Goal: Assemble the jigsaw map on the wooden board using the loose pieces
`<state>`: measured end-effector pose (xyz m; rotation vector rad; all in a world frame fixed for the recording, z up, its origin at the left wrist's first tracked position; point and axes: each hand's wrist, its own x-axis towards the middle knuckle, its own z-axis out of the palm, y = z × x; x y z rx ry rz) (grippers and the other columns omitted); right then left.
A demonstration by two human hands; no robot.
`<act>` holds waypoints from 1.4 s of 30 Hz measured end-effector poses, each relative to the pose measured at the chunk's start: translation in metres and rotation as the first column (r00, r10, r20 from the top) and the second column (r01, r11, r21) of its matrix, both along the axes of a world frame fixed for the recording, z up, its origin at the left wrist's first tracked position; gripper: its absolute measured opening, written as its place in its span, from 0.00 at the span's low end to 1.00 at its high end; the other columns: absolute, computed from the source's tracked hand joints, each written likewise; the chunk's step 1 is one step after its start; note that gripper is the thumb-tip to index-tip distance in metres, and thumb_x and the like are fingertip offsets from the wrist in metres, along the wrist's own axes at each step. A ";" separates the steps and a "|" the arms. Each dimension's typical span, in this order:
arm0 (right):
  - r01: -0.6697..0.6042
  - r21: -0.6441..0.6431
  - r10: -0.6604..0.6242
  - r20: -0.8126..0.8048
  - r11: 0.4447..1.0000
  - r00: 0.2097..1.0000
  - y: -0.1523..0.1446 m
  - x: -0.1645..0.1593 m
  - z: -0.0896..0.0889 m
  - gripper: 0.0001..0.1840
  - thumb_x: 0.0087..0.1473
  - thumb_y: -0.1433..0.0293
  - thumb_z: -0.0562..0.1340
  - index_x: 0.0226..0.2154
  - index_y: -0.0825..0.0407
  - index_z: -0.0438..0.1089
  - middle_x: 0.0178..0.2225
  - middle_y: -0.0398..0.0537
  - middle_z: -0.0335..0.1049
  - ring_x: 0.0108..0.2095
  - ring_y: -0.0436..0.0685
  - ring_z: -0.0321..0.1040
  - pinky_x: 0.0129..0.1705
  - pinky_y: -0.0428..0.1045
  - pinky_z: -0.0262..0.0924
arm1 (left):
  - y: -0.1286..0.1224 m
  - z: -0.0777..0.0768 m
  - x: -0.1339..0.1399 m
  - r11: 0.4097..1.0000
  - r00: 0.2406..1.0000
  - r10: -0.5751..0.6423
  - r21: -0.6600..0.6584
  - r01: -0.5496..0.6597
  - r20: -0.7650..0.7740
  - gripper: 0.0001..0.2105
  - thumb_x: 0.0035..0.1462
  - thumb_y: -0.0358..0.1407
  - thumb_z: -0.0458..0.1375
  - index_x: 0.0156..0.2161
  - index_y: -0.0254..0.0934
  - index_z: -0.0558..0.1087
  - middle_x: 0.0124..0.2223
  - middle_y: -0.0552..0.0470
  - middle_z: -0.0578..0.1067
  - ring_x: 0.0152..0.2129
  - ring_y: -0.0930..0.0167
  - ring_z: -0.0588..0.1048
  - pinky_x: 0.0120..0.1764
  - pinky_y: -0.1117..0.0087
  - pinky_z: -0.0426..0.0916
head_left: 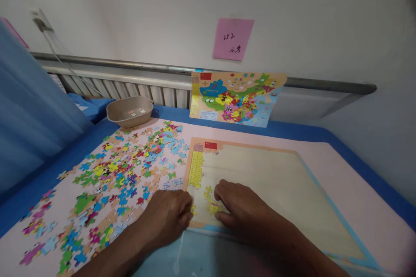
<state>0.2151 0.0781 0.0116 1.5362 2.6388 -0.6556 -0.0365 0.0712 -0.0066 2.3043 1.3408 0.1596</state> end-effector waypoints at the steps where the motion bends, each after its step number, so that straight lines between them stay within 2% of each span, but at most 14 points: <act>1: -0.002 0.005 0.002 0.003 1.000 1.000 0.000 0.002 0.001 0.11 0.54 0.67 0.64 0.41 0.50 0.66 0.41 0.47 0.69 0.37 0.58 0.61 0.38 0.52 0.47 | 0.000 0.000 0.000 1.000 1.000 0.000 -0.007 0.000 0.003 0.05 0.56 0.32 0.56 0.29 0.39 0.65 0.30 0.55 0.74 0.29 0.69 0.71 0.33 0.67 0.52; 7: -0.017 -0.011 0.017 0.067 1.000 0.998 -0.001 -0.002 0.004 0.10 0.55 0.66 0.65 0.39 0.50 0.66 0.41 0.48 0.70 0.38 0.58 0.62 0.38 0.52 0.47 | 0.000 0.000 -0.001 1.000 1.000 -0.015 -0.008 0.015 0.024 0.05 0.57 0.33 0.56 0.30 0.39 0.65 0.31 0.56 0.74 0.29 0.70 0.70 0.32 0.68 0.50; 11: -0.011 -0.003 0.011 0.094 1.000 0.996 -0.002 -0.007 0.000 0.11 0.56 0.66 0.64 0.41 0.51 0.67 0.43 0.50 0.71 0.39 0.59 0.63 0.40 0.53 0.49 | 0.000 0.003 0.000 0.999 1.000 -0.015 -0.028 0.016 0.005 0.06 0.57 0.34 0.57 0.29 0.39 0.65 0.30 0.56 0.73 0.29 0.71 0.69 0.32 0.67 0.50; 17: -0.024 0.068 0.019 0.072 0.997 0.997 -0.006 -0.005 -0.010 0.10 0.55 0.68 0.63 0.41 0.52 0.68 0.42 0.51 0.72 0.38 0.59 0.62 0.40 0.54 0.48 | -0.001 0.005 0.000 0.999 1.000 -0.021 -0.033 0.021 -0.001 0.07 0.58 0.33 0.57 0.29 0.39 0.64 0.30 0.56 0.73 0.29 0.71 0.69 0.32 0.68 0.51; 22: -0.052 0.104 0.043 0.082 0.993 0.996 -0.007 -0.008 -0.008 0.07 0.55 0.71 0.61 0.39 0.53 0.68 0.40 0.51 0.71 0.38 0.58 0.61 0.41 0.54 0.48 | 0.000 0.004 0.000 0.999 1.000 -0.021 -0.025 0.021 0.011 0.06 0.58 0.33 0.57 0.29 0.39 0.65 0.30 0.56 0.73 0.29 0.71 0.69 0.33 0.68 0.51; 28: -0.064 0.173 0.053 0.068 0.983 0.996 -0.005 -0.009 -0.008 0.06 0.54 0.72 0.61 0.37 0.52 0.68 0.38 0.50 0.70 0.37 0.58 0.60 0.42 0.54 0.47 | 0.003 0.012 -0.002 0.999 1.000 0.020 -0.039 -0.021 -0.008 0.08 0.56 0.33 0.57 0.27 0.38 0.65 0.28 0.57 0.72 0.27 0.72 0.69 0.32 0.68 0.51; 37: -0.088 0.129 0.080 0.067 0.988 0.995 -0.004 -0.003 -0.014 0.08 0.53 0.69 0.61 0.37 0.52 0.66 0.38 0.49 0.71 0.37 0.58 0.61 0.42 0.54 0.47 | 0.002 0.010 -0.002 0.999 1.000 -0.001 -0.036 0.001 -0.014 0.06 0.57 0.34 0.57 0.29 0.39 0.67 0.30 0.56 0.74 0.28 0.71 0.69 0.32 0.68 0.52; 42: -0.082 0.087 0.073 0.109 0.993 0.991 -0.004 -0.003 -0.003 0.07 0.53 0.69 0.61 0.38 0.52 0.66 0.40 0.51 0.71 0.37 0.58 0.62 0.42 0.54 0.49 | 0.000 0.011 0.000 1.000 1.000 -0.016 -0.014 0.016 0.002 0.06 0.57 0.32 0.56 0.29 0.38 0.66 0.30 0.56 0.73 0.28 0.71 0.69 0.32 0.68 0.53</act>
